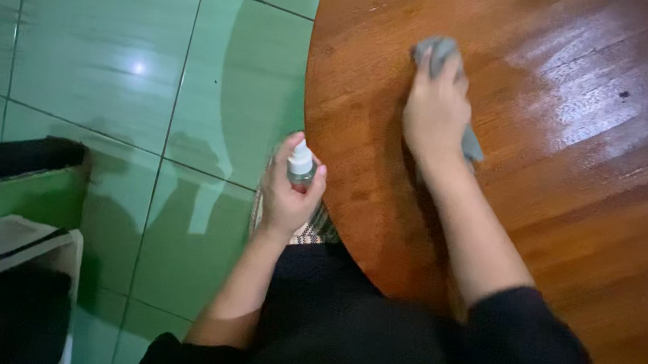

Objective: The person cleans a round wooden table by spraying a cleaning solution from a bottle and wiping the surface with a cloth. They move around the table to clean different sections.

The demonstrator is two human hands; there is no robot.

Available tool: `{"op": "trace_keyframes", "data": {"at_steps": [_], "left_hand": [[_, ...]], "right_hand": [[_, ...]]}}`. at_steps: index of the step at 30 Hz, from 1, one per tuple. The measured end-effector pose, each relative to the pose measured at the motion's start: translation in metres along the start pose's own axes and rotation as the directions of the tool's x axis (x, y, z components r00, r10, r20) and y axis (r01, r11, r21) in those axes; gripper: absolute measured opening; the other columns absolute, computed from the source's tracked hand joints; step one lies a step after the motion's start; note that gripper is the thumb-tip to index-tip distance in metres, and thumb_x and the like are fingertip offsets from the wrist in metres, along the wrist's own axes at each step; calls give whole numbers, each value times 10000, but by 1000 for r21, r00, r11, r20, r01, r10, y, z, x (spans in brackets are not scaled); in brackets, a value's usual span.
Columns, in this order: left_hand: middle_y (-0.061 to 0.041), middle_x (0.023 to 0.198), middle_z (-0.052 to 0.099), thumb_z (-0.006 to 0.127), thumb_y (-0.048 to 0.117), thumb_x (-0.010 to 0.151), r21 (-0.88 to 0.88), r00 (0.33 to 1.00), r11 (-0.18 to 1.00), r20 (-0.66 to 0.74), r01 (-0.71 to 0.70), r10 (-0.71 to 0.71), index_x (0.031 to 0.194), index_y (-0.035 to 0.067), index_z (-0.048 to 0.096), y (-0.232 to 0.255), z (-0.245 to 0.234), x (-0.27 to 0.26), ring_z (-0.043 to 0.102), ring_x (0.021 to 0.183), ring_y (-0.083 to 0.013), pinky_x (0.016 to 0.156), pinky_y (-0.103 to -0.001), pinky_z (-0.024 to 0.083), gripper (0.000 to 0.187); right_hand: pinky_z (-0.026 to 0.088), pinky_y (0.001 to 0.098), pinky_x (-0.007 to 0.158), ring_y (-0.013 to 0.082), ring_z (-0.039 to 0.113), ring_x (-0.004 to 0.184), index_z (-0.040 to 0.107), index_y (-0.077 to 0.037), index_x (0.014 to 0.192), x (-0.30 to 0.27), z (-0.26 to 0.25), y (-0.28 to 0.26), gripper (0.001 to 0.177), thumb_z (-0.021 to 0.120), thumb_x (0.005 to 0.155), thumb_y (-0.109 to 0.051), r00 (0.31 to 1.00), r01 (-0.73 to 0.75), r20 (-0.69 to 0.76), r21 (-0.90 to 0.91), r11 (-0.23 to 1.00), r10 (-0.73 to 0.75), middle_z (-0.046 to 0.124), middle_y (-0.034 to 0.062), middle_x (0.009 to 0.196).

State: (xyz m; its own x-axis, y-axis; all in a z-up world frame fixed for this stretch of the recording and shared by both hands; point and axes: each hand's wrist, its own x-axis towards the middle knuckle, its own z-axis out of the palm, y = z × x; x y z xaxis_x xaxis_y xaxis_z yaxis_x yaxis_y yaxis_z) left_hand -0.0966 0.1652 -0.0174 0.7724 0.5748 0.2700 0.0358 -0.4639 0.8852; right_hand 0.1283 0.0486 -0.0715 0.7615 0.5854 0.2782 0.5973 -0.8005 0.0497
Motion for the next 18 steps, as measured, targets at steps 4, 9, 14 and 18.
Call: {"op": "trace_keyframes", "data": {"at_steps": [4,9,14,18], "left_hand": [[-63,987,709,743,9,929,8,998,998,-16,56,-56,1442,84,477,-2,-10,-6,721,876,-163,780,-311,607,583],[-76,998,687,748,16,920,19,999,1000,-54,-1,2,1439,73,476,-3,-16,-3,708,898,-182,826,-329,593,589],[-67,1003,695,753,28,934,39,999,999,-46,29,-27,1435,85,476,-2,-22,-11,713,896,-169,805,-310,597,575],[-82,1020,689,748,14,923,55,999,998,-45,24,-21,1436,85,477,-3,-20,-13,710,918,-179,831,-321,591,585]], "right_hand": [[577,403,591,339,669,793,556,-13,1451,15,13,-60,526,626,1032,-325,942,-334,162,371,867,294,605,237,1124],[594,333,501,289,652,812,623,-74,1409,-49,-34,-56,552,585,862,-138,937,348,2,86,934,-349,596,201,1249],[593,344,550,313,653,882,614,-64,1430,12,-8,-35,493,581,944,-140,990,139,-50,81,987,-135,566,219,1255],[601,388,609,331,647,914,620,-28,1286,2,-4,-88,283,574,1036,-152,967,222,112,72,972,-229,568,231,1263]]}}
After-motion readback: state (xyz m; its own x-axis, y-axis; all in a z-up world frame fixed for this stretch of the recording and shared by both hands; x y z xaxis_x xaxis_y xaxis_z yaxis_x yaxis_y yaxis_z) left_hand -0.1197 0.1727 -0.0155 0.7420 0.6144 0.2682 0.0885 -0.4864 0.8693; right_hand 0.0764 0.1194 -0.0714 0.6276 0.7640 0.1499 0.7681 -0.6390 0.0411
